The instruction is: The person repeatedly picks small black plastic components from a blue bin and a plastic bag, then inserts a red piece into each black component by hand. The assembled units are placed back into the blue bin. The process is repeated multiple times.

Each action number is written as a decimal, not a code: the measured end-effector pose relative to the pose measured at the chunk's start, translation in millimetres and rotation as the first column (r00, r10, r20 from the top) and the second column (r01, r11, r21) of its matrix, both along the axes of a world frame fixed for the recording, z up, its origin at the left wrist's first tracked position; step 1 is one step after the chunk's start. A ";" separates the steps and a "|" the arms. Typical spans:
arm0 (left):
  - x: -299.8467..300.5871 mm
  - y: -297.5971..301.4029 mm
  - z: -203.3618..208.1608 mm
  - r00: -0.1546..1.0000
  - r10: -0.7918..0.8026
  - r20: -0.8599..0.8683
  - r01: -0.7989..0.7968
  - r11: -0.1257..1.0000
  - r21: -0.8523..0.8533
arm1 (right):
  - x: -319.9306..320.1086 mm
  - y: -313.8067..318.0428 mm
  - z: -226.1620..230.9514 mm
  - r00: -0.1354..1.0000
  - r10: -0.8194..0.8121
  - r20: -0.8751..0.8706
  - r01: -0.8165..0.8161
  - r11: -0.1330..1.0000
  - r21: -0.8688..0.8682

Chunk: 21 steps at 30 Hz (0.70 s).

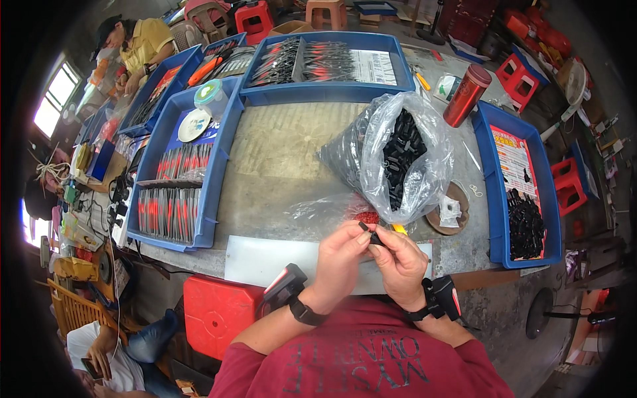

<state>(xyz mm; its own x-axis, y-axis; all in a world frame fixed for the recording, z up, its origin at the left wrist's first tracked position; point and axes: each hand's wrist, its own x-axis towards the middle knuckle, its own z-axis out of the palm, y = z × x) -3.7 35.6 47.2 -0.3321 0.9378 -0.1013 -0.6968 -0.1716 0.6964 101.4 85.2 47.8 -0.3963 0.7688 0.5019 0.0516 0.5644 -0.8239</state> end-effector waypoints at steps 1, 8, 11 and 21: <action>-0.2 -0.1 0.3 1.000 -0.010 0.017 0.010 1.000 0.004 | -0.4 0.1 0.9 1.000 -0.007 0.009 0.007 1.000 0.021; -2.8 -0.2 0.1 0.999 0.001 -0.039 -0.001 1.000 0.007 | -1.5 1.2 4.6 0.999 -0.018 0.034 0.014 0.994 0.110; -3.8 -0.7 -0.4 0.998 0.037 -0.057 -0.037 0.999 0.006 | -1.8 2.0 3.5 0.998 -0.026 0.050 0.019 0.989 0.144; -8.7 -0.7 -1.7 0.938 -0.013 -0.346 0.026 0.999 0.032 | 2.9 5.4 -3.6 0.988 0.084 -0.126 -0.110 0.970 -0.215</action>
<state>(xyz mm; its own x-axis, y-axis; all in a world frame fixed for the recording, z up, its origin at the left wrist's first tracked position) -12.3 34.8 45.5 -0.3223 0.9453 0.0503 -0.4178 -0.1897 0.8885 104.4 90.6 44.2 -0.4243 0.8264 0.3703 -0.0968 0.3652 -0.9259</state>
